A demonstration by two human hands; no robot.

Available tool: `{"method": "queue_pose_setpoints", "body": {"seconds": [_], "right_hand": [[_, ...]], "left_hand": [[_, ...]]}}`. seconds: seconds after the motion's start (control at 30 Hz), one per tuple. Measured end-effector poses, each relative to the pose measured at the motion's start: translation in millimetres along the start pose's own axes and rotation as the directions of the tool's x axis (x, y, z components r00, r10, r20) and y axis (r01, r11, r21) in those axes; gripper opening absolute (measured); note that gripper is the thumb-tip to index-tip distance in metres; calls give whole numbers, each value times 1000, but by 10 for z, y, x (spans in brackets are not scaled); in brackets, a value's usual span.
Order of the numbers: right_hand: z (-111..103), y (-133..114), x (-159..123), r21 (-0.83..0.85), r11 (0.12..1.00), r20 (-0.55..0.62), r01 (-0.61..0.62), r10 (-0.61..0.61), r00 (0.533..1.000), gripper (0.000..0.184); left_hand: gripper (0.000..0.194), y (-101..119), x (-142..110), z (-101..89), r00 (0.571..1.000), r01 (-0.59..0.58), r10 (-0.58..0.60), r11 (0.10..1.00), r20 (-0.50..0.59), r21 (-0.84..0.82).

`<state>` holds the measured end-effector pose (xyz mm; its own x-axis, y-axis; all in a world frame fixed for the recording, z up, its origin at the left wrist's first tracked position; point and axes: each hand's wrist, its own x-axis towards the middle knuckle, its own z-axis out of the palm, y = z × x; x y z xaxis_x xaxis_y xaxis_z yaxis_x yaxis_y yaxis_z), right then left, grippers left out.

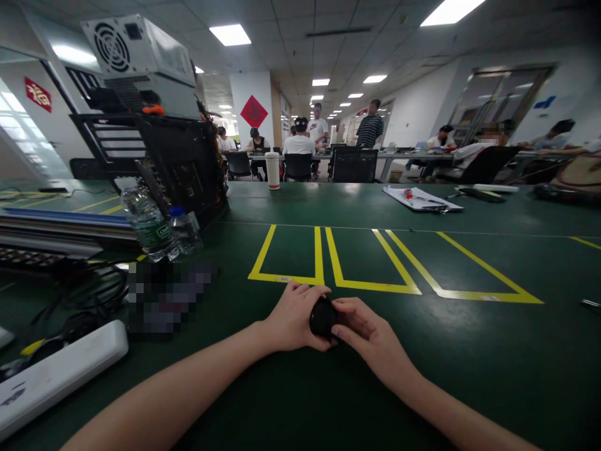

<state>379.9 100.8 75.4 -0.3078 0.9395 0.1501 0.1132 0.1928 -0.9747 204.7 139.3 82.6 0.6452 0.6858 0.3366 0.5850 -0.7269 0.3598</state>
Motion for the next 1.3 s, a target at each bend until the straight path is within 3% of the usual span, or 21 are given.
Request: {"method": "queue_pose_setpoints", "body": {"seconds": [0.2,0.47,0.63,0.83,1.03,1.3], "right_hand": [[-3,-9,16,81,993,66,-90,85,994,23],[-20,-33,1,-70,995,63,-64,69,996,21],[-25,-26,27,-24,996,52,-81,83,995,15],[-42,-47,38,-58,991,85,-124,128,988,21],[-72,-53,27,-188,982,136,-16,42,990,16],[-74,-45,16,-387,913,112,133,-97,989,20]], "left_hand": [[67,-63,23,-11,998,-51,52,999,45,-18],[65,-57,23,-39,995,-55,56,998,77,-17],[62,-59,29,-29,996,-63,64,998,65,-28],[61,-44,35,-61,994,-73,75,997,84,-28],[61,6,34,-141,989,-59,64,997,133,-44],[59,6,35,-132,990,-47,52,998,129,-41]]}}
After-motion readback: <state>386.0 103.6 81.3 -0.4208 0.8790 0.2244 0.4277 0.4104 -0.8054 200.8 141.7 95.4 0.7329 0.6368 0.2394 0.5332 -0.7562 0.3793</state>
